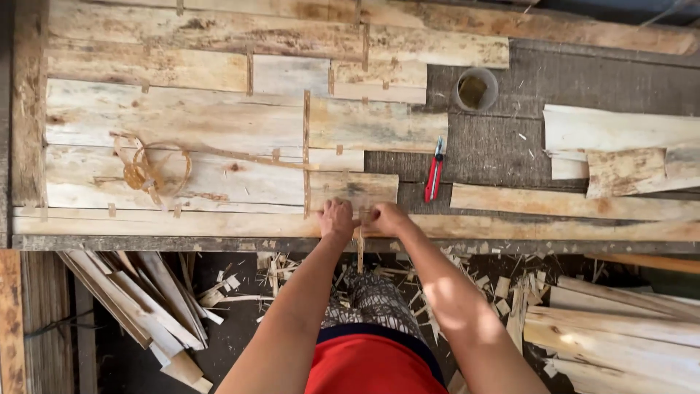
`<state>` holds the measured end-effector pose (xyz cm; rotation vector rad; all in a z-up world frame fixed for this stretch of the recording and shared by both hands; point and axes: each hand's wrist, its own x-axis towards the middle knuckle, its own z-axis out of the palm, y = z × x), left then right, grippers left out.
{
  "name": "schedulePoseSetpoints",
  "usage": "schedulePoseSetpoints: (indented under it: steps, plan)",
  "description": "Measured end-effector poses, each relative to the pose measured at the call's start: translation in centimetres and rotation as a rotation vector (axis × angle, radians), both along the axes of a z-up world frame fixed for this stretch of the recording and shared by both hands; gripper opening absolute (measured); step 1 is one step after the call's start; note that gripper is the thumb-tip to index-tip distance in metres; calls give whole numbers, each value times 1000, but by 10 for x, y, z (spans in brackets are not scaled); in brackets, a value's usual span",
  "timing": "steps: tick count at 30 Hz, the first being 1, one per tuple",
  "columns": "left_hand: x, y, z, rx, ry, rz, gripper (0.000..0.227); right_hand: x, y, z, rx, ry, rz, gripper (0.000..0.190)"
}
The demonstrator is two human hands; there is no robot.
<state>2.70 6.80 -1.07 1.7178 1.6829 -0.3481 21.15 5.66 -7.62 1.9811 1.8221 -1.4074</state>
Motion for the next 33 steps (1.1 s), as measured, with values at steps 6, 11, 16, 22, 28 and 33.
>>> schedulePoseSetpoints:
  steps: [6,11,16,22,28,33]
  plan:
    - [-1,-1,9,-14,-5,4,51,-37,-12,56,158,-244,124,72]
    - [-3,-9,-11,-9,-37,8,44,-49,-8,70,67,-324,109,80]
    - [-14,-38,-16,101,-186,32,32,-45,-11,45,-16,-385,151,82]
    - [-30,-93,-8,-241,-129,130,59,-52,-8,65,0,-409,191,99]
    - [-14,-123,-58,-155,-428,192,35,-55,-10,67,25,-409,138,104]
    - [12,-118,-36,-25,-429,232,24,-62,-7,73,-48,-417,23,94]
